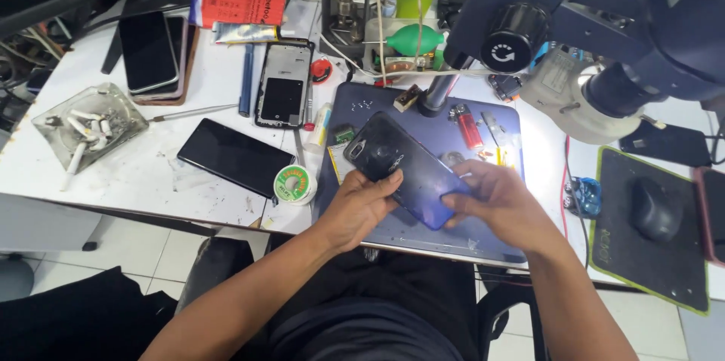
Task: Disassembling a mobile phone to access and manipulate internal components using specialized tools.
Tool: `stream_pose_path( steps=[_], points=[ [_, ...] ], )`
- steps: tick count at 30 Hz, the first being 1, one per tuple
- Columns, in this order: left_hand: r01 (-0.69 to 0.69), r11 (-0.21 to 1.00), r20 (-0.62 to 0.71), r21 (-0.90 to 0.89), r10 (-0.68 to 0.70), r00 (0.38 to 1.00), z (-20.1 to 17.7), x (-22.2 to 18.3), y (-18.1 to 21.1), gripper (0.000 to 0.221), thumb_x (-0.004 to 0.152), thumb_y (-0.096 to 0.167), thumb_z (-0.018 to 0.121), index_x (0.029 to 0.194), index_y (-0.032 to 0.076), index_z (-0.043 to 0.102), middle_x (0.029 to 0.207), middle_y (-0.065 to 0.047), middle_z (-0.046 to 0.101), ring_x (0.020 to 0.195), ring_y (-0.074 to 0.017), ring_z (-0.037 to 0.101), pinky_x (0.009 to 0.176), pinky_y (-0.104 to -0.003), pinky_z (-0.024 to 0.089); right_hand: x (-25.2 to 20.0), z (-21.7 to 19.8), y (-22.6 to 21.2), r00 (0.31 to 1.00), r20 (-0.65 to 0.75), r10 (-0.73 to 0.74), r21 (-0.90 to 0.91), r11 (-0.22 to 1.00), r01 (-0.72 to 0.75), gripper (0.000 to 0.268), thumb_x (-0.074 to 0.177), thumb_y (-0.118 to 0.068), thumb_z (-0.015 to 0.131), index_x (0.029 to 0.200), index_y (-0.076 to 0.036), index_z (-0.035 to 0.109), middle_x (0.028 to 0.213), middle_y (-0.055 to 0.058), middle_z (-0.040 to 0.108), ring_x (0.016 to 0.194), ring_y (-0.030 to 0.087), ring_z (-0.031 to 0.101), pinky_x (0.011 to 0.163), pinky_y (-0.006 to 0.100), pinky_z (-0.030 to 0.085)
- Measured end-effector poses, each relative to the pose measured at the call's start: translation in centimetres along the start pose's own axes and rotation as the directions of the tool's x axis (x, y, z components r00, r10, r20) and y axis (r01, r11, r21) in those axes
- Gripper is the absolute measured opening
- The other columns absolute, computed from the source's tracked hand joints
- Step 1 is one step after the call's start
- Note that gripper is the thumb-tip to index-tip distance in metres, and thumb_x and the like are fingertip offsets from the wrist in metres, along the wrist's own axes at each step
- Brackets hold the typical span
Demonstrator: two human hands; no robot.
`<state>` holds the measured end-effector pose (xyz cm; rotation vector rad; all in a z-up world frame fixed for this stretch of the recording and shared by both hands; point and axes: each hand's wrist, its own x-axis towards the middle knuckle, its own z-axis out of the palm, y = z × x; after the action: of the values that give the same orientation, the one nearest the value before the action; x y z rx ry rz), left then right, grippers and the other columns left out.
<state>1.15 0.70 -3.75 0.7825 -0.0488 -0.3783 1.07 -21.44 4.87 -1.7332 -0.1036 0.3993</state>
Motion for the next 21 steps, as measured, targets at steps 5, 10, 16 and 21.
stream_pose_path(
  steps=[5, 10, 16, 21],
  points=[
    [-0.034, 0.998, -0.028, 0.044, 0.035, 0.999, 1.8, -0.8, 2.0, 0.033, 0.095, 0.002, 0.07, 0.127, 0.007, 0.065, 0.117, -0.009, 0.077, 0.103, -0.0246, 0.074, 0.09, -0.045, 0.064, 0.3, -0.6, 0.5, 1.0, -0.03, 0.006, 0.189, 0.982, 0.0, 0.04, 0.088, 0.003, 0.057, 0.125, 0.018, 0.066, 0.093, 0.037, 0.075, 0.076, 0.04, 0.078, 0.073, 0.052, 0.066],
    [-0.092, 0.991, -0.023, 0.101, 0.095, 0.995, 3.1, -1.5, 3.3, 0.022, 0.095, 0.002, 0.07, 0.116, 0.005, 0.066, 0.103, -0.009, 0.079, 0.093, -0.0227, 0.076, 0.087, -0.049, 0.066, 0.3, 0.1, 0.5, 0.995, -0.095, -0.042, 0.153, 0.987, 0.057, 0.039, 0.089, 0.003, 0.058, 0.125, 0.016, 0.066, 0.081, 0.035, 0.073, 0.068, 0.038, 0.078, 0.065, 0.049, 0.068],
    [-0.154, 0.973, -0.036, 0.171, 0.162, 0.986, 3.7, -1.8, 3.5, 0.014, 0.095, 0.005, 0.072, 0.107, 0.0, 0.068, 0.083, -0.003, 0.076, 0.076, -0.0157, 0.074, 0.078, -0.048, 0.069, 1.0, -0.5, 3.0, 0.983, -0.172, -0.064, 0.084, 0.993, 0.079, 0.038, 0.09, 0.003, 0.059, 0.125, 0.014, 0.066, 0.078, 0.034, 0.072, 0.064, 0.036, 0.076, 0.063, 0.045, 0.066],
    [-0.164, 0.959, -0.01, 0.229, 0.171, 0.985, 3.0, -1.7, 3.3, 0.011, 0.095, 0.007, 0.073, 0.104, 0.003, 0.068, 0.078, 0.0, 0.073, 0.071, -0.0101, 0.071, 0.083, -0.05, 0.067, 0.5, 0.9, 1.5, 0.968, -0.245, -0.058, 0.002, 0.998, 0.06, 0.035, 0.093, -0.002, 0.059, 0.124, 0.012, 0.068, 0.075, 0.032, 0.072, 0.062, 0.036, 0.076, 0.063, 0.045, 0.066]
  ],
)
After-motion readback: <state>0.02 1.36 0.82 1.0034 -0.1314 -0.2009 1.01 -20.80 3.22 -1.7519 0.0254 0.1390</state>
